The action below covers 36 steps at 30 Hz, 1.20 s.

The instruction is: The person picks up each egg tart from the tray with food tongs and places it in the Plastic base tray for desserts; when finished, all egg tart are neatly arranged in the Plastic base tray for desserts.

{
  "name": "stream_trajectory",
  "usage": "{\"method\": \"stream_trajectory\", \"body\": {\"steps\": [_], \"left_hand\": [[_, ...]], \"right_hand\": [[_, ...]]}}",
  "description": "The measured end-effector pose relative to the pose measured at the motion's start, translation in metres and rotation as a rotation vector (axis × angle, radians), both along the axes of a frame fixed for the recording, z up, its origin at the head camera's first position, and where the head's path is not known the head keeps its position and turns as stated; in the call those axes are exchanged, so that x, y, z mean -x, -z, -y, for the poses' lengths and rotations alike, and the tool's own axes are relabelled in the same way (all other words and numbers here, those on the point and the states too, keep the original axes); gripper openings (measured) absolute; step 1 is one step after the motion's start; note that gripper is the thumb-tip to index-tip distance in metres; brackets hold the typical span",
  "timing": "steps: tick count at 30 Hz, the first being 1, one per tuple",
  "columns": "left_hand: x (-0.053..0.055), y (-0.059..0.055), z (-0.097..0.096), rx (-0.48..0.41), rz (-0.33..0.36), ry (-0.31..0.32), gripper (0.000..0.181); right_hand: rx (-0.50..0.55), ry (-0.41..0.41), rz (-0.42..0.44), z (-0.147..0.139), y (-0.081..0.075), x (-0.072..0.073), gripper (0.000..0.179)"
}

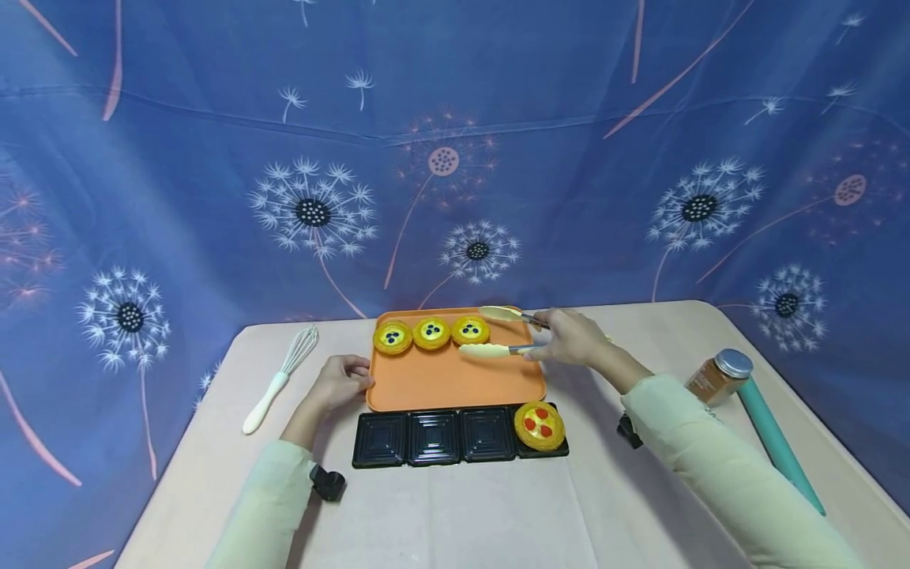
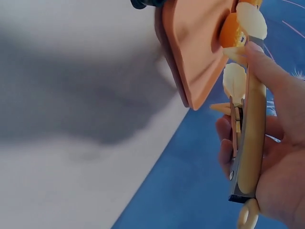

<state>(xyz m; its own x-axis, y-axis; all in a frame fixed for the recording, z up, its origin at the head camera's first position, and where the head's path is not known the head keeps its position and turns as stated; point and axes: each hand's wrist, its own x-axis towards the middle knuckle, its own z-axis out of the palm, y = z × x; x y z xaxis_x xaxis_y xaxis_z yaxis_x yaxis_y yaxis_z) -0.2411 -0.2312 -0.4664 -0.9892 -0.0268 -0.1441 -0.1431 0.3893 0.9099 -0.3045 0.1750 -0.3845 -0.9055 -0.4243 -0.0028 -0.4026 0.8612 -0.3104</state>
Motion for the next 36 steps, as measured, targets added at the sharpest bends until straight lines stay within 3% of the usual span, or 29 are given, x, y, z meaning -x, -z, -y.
{"method": "stream_trajectory", "body": {"steps": [10, 25, 36], "left_hand": [[0.0, -0.004, -0.001, -0.012, 0.017, -0.007, 0.031], [-0.001, -0.001, 0.001, -0.015, 0.026, -0.011, 0.03], [0.0, 0.0, 0.001, -0.049, 0.03, 0.0, 0.032]], "right_hand": [[0.017, 0.001, -0.076, 0.009, 0.006, 0.003, 0.071], [0.02, 0.003, -0.099, 0.009, -0.012, -0.003, 0.071], [0.057, -0.051, -0.184, -0.003, -0.031, -0.031, 0.067]]}}
